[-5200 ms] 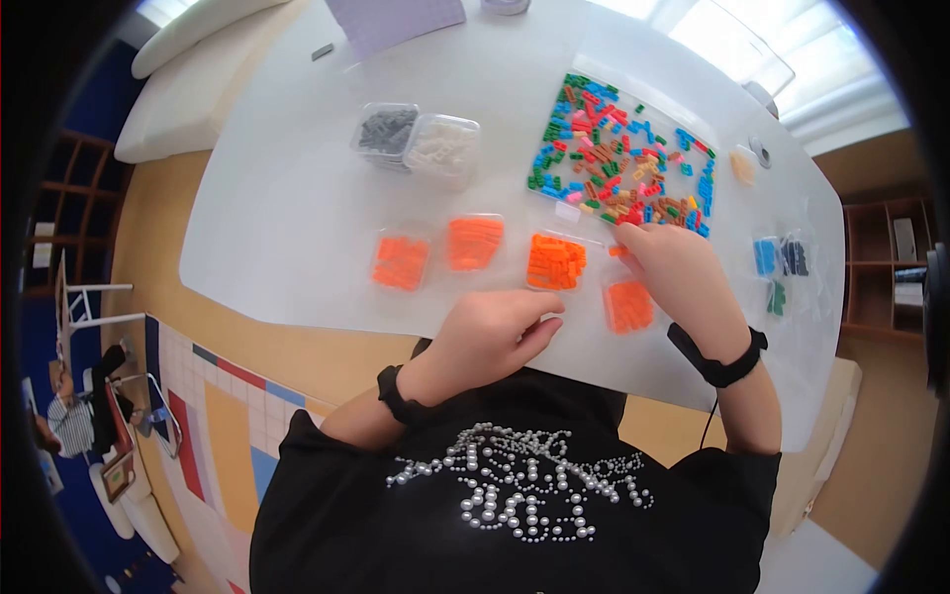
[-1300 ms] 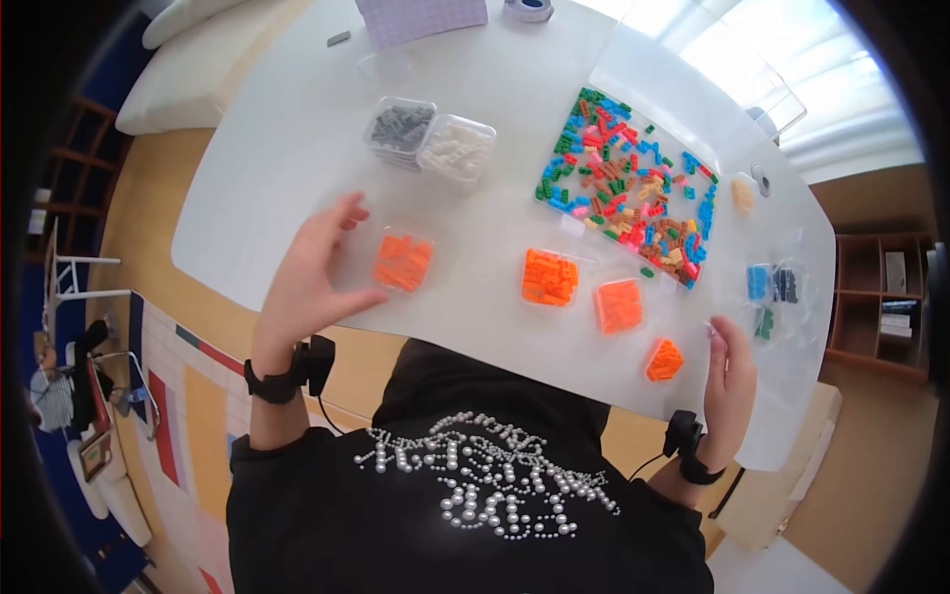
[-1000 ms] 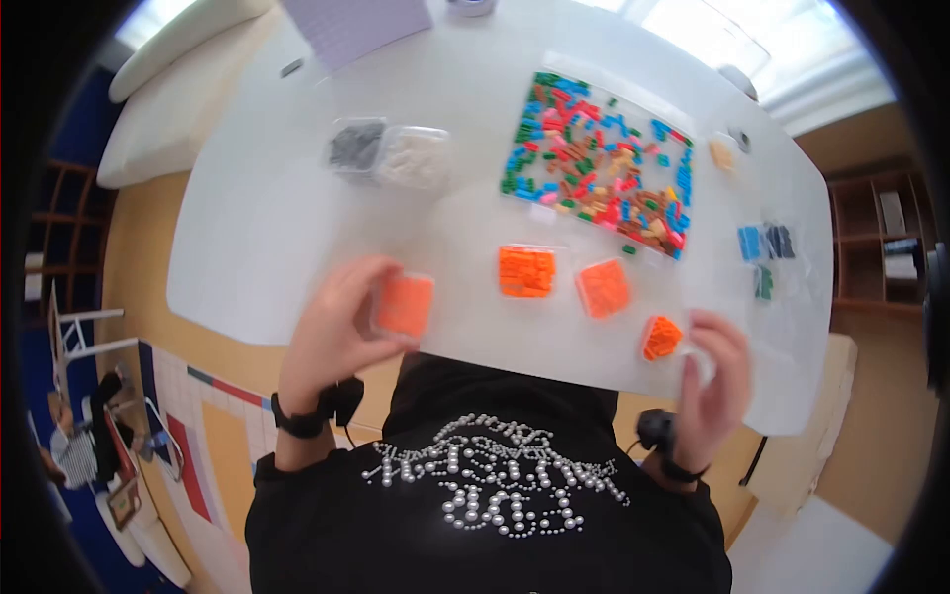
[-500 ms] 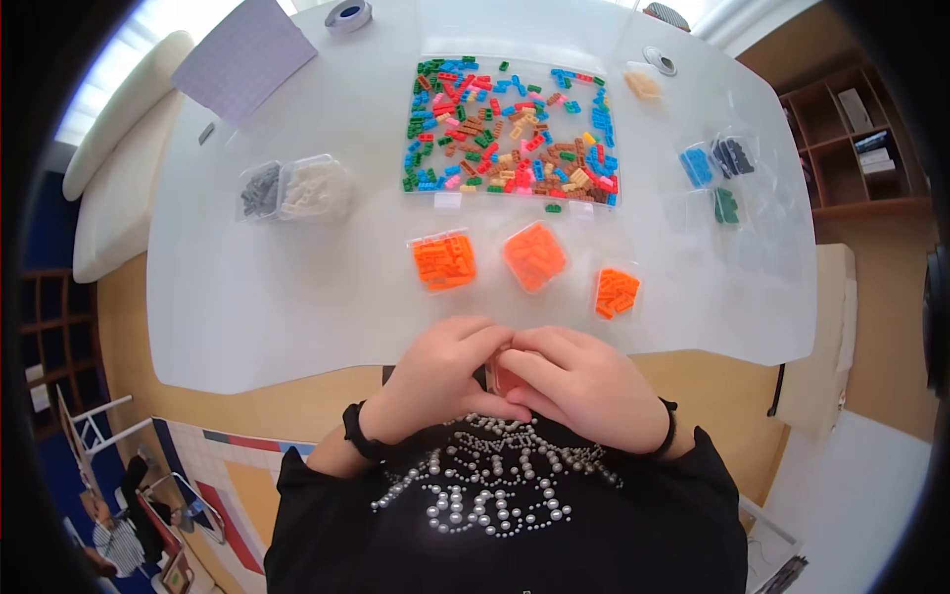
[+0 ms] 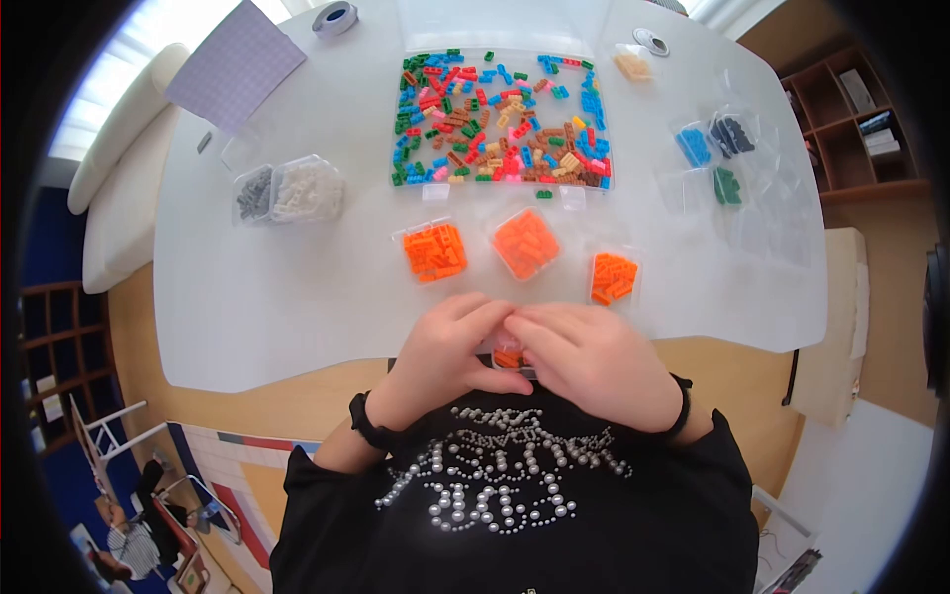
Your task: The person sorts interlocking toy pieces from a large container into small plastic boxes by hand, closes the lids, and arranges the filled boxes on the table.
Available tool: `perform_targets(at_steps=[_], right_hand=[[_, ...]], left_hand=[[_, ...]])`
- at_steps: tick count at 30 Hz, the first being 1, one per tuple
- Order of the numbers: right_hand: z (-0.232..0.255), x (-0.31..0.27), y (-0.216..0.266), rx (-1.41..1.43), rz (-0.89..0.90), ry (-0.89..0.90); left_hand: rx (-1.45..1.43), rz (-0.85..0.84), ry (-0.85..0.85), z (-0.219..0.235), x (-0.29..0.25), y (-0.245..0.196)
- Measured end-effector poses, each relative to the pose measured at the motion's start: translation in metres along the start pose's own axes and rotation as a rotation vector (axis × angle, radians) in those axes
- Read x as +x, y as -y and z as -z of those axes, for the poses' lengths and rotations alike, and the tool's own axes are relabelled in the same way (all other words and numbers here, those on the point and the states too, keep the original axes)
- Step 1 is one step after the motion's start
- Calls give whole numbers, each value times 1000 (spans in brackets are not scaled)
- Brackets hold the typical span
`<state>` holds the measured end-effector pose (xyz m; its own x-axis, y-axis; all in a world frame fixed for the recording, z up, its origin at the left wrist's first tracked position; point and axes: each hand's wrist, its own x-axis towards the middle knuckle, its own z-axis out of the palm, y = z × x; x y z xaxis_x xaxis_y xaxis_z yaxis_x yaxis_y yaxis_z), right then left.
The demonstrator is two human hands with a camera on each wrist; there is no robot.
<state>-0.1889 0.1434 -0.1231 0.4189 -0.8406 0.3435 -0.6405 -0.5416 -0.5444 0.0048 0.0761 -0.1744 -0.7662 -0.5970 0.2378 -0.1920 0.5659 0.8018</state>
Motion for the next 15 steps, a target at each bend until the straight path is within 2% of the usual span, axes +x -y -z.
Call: perform_targets(at_steps=[1,3,5,6,8,9,10,12,13,15], right_hand=[[2,-1,-3,5,-49,4],[3,0,-8,12,-97,8],[2,2,-14,41,-238,-101],[1,4,-17,43,-239,-101],[0,7,-24,5,-395,-102],[4,9,-26,-3,-450,-35],[4,9,-27,-2,-452,-36],[3,9,-29,-58,-384,-186],[8,7,-27,-58,-385,-184],[24,-4,-18,-124,-288,-218]], left_hand=[[1,1,3,-2,-1,-2],[-83,112,-63,-7,-2,-8],[-68,148,-46,-5,-1,-10],[-56,183,-28,-5,-1,-11],[9,168,-53,-8,-2,-10],[72,153,-79,-10,-2,-10],[72,153,-77,-10,-2,-11],[90,190,-71,-11,0,-13],[88,192,-71,-11,1,-14],[214,84,-108,-12,5,-14]])
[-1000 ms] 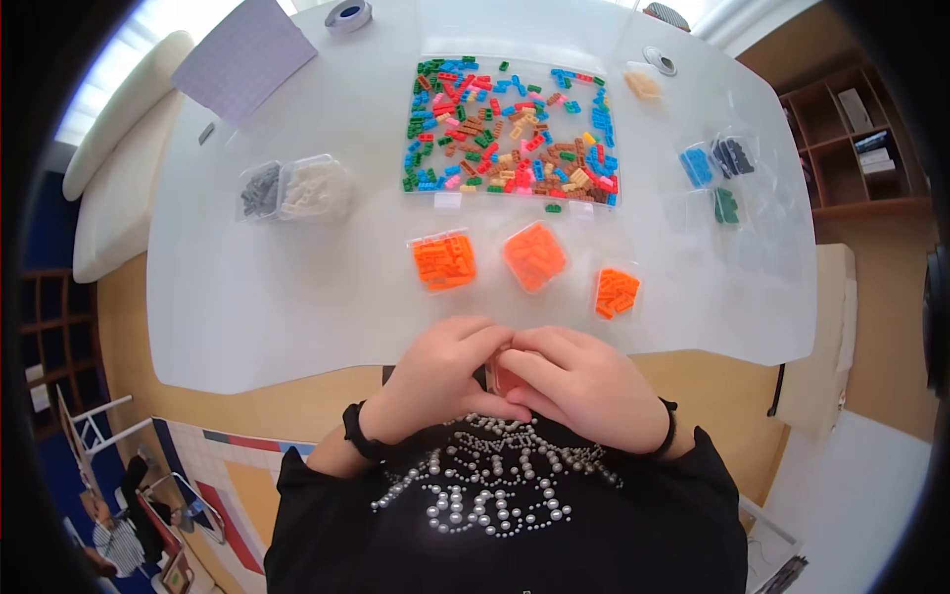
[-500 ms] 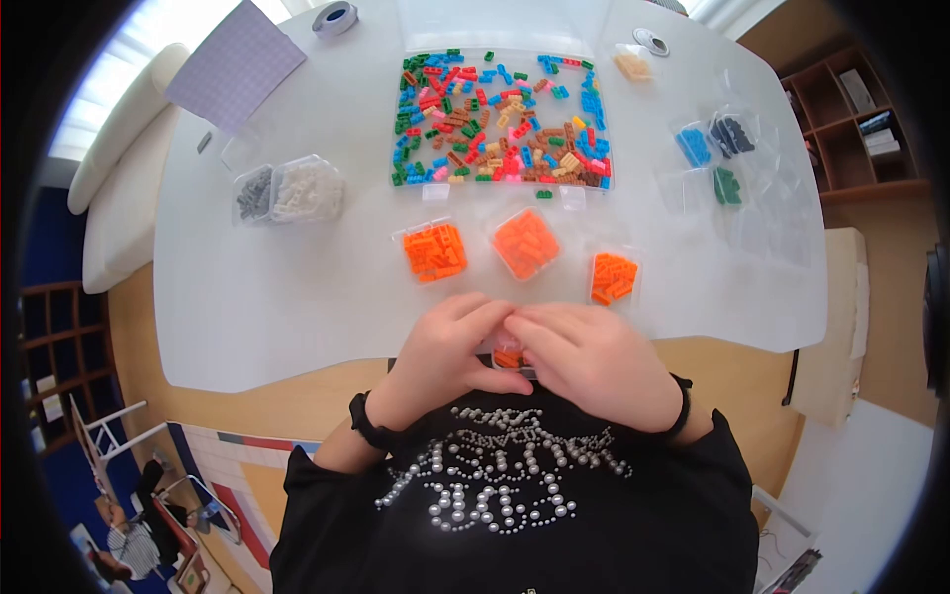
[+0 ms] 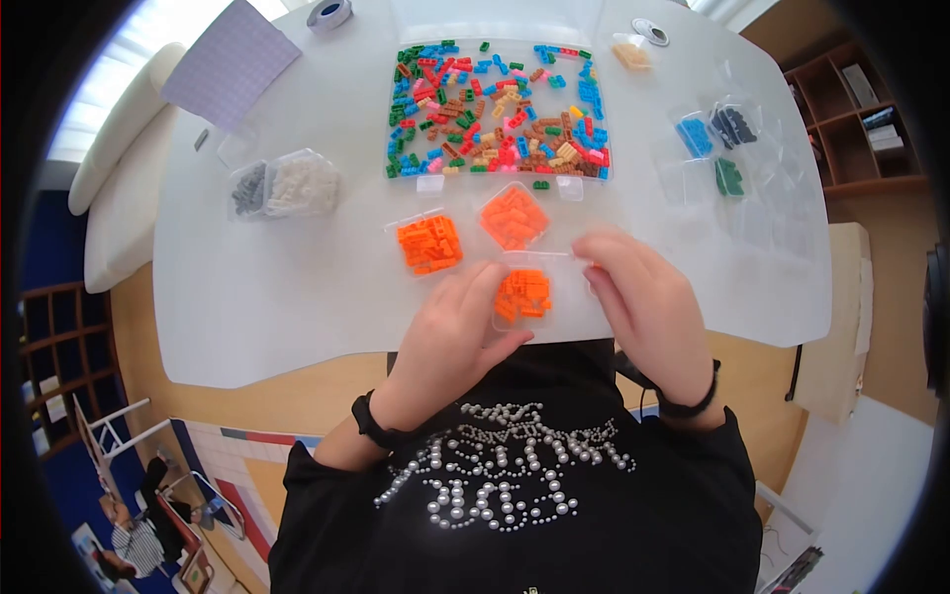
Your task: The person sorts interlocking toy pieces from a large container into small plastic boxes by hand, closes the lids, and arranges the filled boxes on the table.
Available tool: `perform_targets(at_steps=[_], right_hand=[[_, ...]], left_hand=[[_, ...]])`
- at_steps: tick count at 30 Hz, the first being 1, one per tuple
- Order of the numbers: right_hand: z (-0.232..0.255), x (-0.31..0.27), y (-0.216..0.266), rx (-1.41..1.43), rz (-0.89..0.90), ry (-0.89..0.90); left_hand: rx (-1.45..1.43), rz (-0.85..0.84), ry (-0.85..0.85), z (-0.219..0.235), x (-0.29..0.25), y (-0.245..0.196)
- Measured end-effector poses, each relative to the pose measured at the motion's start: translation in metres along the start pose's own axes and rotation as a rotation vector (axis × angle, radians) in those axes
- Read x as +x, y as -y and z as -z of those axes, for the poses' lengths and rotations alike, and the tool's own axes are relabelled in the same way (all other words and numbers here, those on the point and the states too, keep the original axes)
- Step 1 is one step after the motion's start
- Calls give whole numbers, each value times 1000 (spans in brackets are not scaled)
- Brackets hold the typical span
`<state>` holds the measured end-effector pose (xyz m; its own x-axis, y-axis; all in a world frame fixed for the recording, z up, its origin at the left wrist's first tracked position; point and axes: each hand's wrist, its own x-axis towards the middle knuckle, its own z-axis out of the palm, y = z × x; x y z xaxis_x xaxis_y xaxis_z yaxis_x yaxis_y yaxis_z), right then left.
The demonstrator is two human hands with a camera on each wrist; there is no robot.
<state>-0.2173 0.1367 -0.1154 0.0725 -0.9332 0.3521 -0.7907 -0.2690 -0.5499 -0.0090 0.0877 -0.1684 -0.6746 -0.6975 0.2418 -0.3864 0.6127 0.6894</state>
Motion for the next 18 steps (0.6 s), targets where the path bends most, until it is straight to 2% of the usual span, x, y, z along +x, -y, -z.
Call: perform_targets(at_steps=[4,7,9,18], right_hand=[[22,-23,-12,-133,12,124],[26,-27,-18,-238,-45,151],[25,-24,-19,-265,-16,153],[16,-14,-29,-328,103,300]], left_hand=[[69,-68,-79,-1,4,-1],[6,5,16,1,4,0],[53,-73,14,2,7,-1],[173,-103,45,-1,13,-7]])
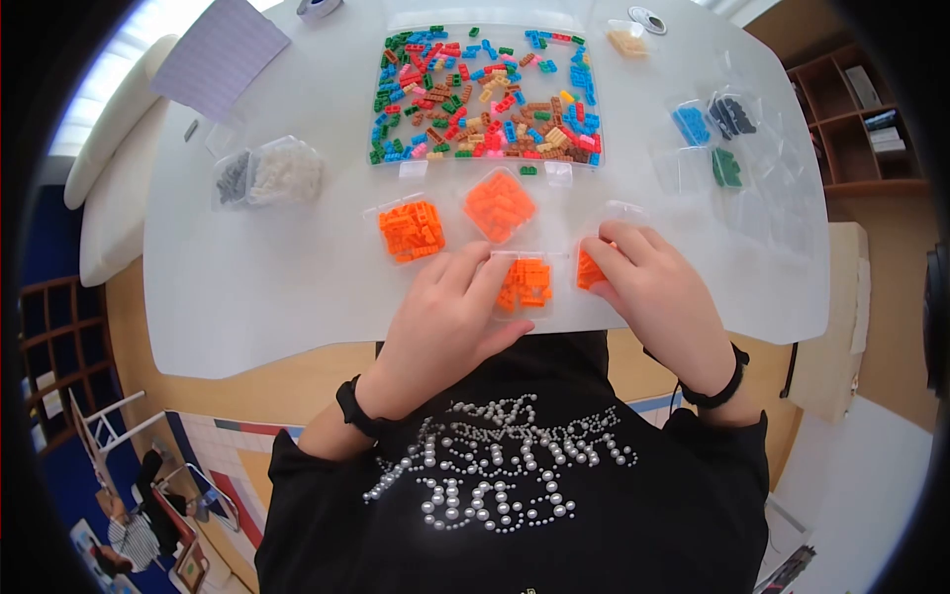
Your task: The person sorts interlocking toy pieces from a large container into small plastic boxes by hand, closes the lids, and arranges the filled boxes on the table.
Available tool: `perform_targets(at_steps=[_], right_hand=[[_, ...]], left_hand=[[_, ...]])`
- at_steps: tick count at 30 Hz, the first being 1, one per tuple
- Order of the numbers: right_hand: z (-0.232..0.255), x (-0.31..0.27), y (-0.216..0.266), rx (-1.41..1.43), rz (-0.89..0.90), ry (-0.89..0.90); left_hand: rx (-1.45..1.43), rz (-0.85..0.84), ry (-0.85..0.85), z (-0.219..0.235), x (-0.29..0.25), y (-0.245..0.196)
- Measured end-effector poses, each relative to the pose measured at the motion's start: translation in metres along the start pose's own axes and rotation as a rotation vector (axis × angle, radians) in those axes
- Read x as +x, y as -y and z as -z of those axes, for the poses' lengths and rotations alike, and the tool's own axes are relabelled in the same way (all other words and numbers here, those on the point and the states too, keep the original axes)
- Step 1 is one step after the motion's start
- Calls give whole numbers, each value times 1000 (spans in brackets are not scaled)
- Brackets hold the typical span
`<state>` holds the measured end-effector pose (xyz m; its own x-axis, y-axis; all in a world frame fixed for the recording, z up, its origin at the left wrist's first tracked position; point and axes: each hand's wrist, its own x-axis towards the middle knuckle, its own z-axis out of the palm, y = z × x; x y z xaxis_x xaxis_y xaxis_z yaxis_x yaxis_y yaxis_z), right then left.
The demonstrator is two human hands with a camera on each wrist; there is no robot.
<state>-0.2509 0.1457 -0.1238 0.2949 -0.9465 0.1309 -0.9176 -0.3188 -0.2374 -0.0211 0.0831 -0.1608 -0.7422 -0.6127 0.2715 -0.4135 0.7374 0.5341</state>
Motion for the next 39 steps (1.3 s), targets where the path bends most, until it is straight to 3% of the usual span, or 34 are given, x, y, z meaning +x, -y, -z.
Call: perform_targets(at_steps=[3,7,16,18,19,22,24,28,30,34,36,37,39], right_hand=[[3,4,0,-19,-1,87],[2,8,0,-44,64,61],[6,10,-1,9,10,157],[8,5,2,86,1,-14],[13,3,1,87,4,-11],[24,-2,-4,47,-126,-73],[22,2,-11,61,-265,-222],[13,6,-22,235,-282,-107],[10,3,-25,333,-416,-18],[13,-16,-23,392,-456,-146],[22,-27,-15,384,-433,-128],[26,-31,-8,385,-435,-125],[30,-36,6,515,-428,-103]], left_hand=[[3,-11,-10,-2,1,-1],[2,7,2,-3,3,-5],[-30,36,18,2,2,-5],[-85,50,-1,4,0,-4],[-87,54,-3,4,-1,-3],[-89,49,-27,3,-2,-1],[-135,89,-12,3,0,-2],[-163,121,-19,3,0,-4],[-160,125,-66,3,-5,-3],[-246,143,-150,22,-24,-7],[-854,254,161,28,-33,-9],[-856,257,162,26,-33,-11],[-1306,515,442,15,-32,-14]])
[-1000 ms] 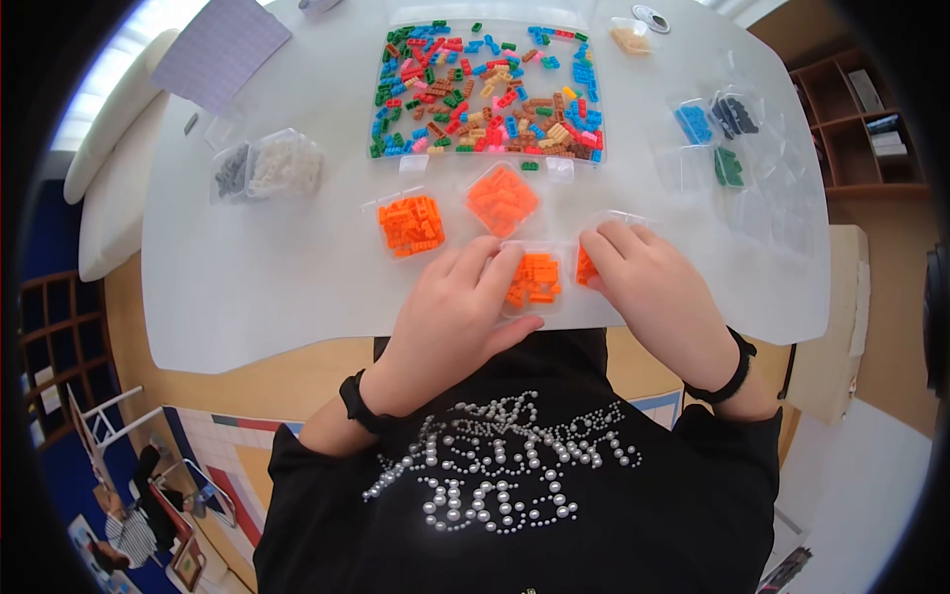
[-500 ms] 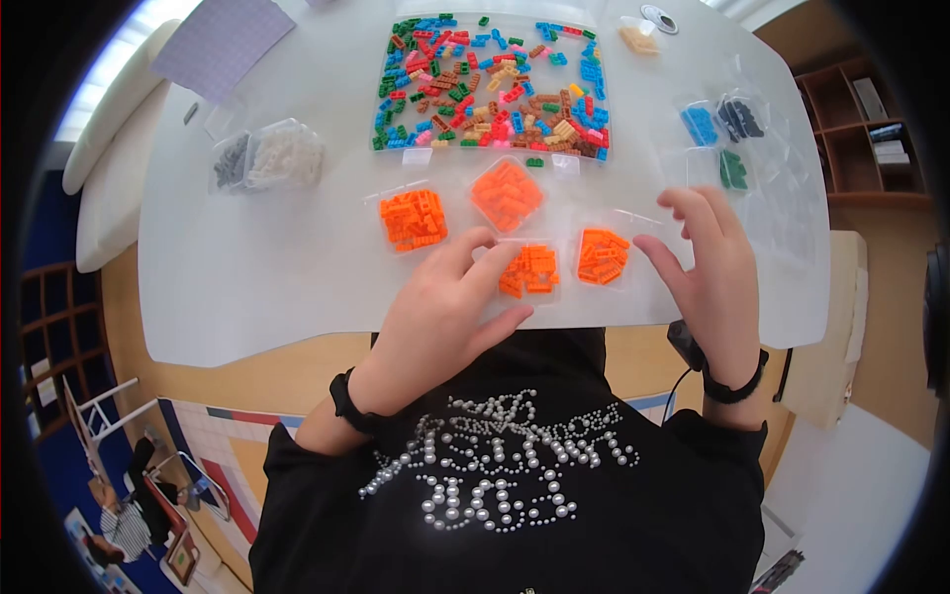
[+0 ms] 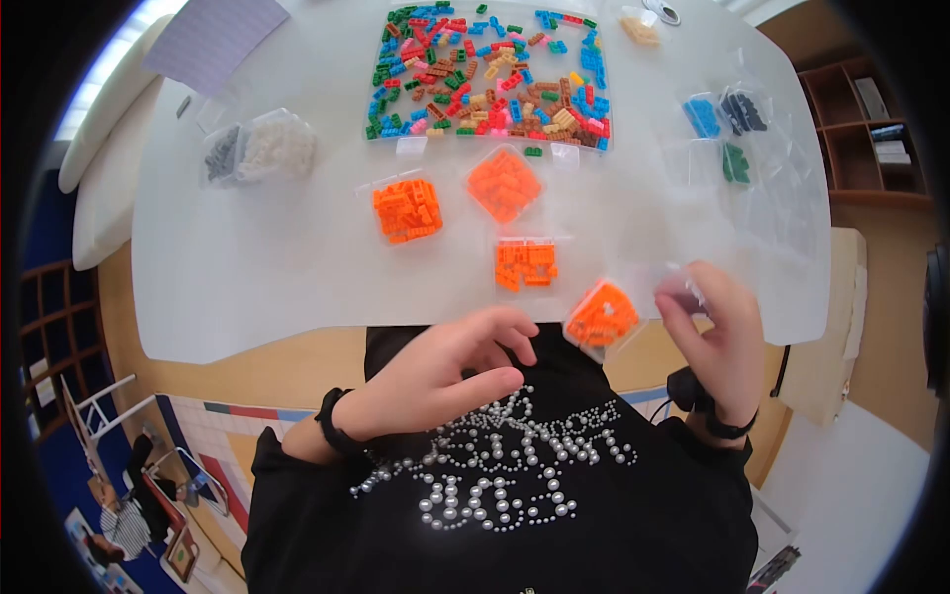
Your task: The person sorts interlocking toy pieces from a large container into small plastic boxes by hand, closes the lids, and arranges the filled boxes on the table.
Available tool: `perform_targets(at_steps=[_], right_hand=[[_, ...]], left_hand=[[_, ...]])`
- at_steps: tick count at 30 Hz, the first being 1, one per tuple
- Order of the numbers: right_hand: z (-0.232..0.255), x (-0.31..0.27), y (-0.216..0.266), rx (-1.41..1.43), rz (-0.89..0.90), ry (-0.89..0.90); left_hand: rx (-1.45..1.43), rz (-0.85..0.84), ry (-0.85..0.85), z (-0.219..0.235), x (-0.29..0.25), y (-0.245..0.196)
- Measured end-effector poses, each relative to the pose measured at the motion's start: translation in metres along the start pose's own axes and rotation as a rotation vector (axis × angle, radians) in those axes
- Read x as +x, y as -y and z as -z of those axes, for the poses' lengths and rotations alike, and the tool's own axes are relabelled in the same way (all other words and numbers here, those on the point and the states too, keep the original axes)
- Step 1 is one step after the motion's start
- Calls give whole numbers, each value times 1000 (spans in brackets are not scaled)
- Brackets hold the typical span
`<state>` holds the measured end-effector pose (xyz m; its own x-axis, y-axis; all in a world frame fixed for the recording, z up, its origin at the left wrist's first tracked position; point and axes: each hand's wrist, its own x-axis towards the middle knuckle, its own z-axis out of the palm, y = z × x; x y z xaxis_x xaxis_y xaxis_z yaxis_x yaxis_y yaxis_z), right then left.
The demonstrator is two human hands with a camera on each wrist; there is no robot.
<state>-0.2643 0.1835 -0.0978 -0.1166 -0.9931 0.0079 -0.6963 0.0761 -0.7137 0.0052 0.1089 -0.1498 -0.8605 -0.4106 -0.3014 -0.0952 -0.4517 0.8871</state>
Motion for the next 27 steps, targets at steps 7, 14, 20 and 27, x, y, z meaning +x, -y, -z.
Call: perform_targets(at_steps=[7,14,20,27], right_hand=[[-26,4,16,170,145,181],[-46,36,2,336,222,197],[-58,48,-7,0,511,-28],[-61,48,1,57,310,65]], left_hand=[[-417,34,313,1,17,18],[-454,-64,145,19,11,9],[-470,-93,-64,24,17,-3],[-233,-231,-245,21,24,-1]])
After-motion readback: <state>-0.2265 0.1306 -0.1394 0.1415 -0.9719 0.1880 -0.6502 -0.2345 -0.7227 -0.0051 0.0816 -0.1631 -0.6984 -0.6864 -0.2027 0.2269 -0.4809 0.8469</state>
